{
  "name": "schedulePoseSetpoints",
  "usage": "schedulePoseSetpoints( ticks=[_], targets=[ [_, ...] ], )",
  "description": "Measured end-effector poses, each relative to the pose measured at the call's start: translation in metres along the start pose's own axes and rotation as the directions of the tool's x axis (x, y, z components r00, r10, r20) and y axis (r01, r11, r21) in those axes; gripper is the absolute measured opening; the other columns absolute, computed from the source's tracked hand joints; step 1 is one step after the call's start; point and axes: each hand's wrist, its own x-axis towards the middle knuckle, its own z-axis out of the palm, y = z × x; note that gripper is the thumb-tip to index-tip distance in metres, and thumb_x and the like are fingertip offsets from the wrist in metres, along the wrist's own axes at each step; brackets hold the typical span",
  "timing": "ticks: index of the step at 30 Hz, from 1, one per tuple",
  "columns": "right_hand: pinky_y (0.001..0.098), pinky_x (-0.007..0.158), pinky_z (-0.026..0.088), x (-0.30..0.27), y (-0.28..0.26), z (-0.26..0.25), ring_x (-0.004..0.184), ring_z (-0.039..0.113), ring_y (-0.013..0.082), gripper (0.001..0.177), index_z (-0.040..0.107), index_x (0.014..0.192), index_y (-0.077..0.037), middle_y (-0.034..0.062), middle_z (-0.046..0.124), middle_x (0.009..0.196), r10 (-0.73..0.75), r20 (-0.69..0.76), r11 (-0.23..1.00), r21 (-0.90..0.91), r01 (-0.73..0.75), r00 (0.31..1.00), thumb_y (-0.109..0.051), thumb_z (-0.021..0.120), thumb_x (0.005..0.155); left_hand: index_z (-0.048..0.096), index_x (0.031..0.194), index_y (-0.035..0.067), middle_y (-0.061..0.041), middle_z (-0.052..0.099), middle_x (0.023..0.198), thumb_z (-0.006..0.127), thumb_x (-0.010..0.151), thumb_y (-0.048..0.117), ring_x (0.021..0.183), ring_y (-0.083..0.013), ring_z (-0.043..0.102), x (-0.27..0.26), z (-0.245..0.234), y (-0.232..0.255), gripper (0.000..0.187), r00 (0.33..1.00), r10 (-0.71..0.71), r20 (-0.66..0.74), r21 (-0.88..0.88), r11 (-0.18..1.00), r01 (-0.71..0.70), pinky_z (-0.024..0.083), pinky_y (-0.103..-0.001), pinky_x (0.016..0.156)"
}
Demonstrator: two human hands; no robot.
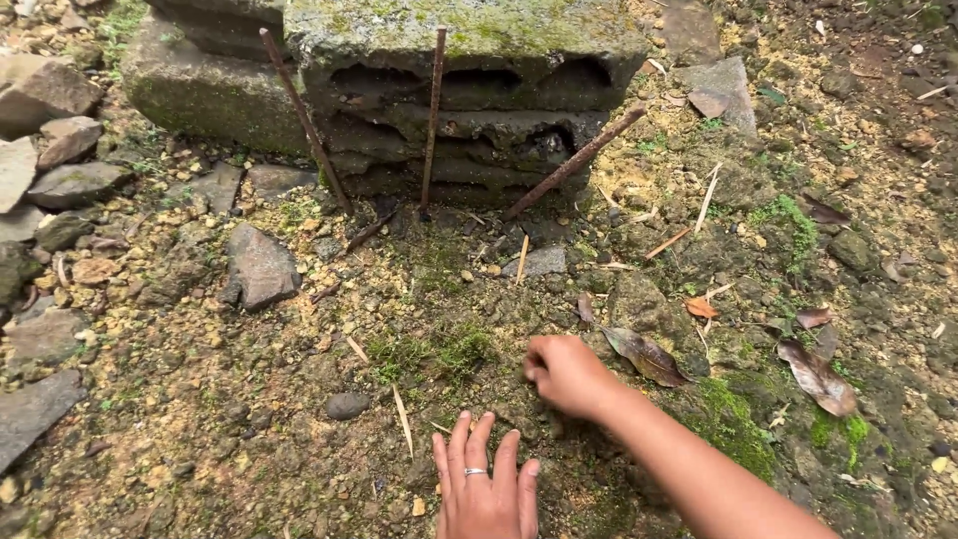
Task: Picking up small clumps of moss and debris from the ground near concrete blocks.
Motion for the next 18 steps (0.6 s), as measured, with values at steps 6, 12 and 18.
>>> schedulePoseSetpoints(
  ticks=[6,12,18],
  targets=[
    [0.0319,0.092,0.052,0.004,-0.020,-0.008,0.108,0.066,0.0160,0.038,0.064,0.116,-0.018,0.0021,0.067,0.122,-0.170,-0.155,0.825,0.518,0.227,0.973,-0.009,0.069,0.079,0.071,0.117,0.014,-0.013,0.056,0.139,0.049,0.101,0.041,0.139,-0.0384,0.044,0.006,-0.006,-0.002,0.037,0.971,-0.215,-0.107,-0.210,0.959,0.190,0.035,-0.058,0.113],
    [0.0222,0.060,0.047,-0.041,-0.060,0.009,0.060,0.056,0.0061,0.012,0.073,0.087,-0.018,-0.0045,0.070,0.074,-0.152,0.065,0.980,0.142,0.141,0.986,-0.028,0.067,0.088,0.075,0.114,0.027,0.002,0.067,0.073,0.052,0.100,0.026,0.058,-0.0152,0.055,0.005,-0.070,-0.064,0.027,0.711,-0.694,-0.113,-0.219,0.716,0.663,0.042,-0.031,0.052],
    [0.0271,0.074,0.053,-0.053,-0.058,0.022,0.077,0.061,0.0102,0.014,0.064,0.097,-0.017,-0.0019,0.069,0.090,-0.079,0.257,0.995,-0.044,0.093,0.963,-0.030,0.062,0.092,0.071,0.128,0.021,-0.003,0.072,0.086,0.060,0.096,0.032,0.062,-0.0155,0.059,-0.016,-0.124,-0.126,0.035,0.764,-0.627,-0.155,0.136,0.752,0.645,0.048,-0.029,0.055]
  ],
)
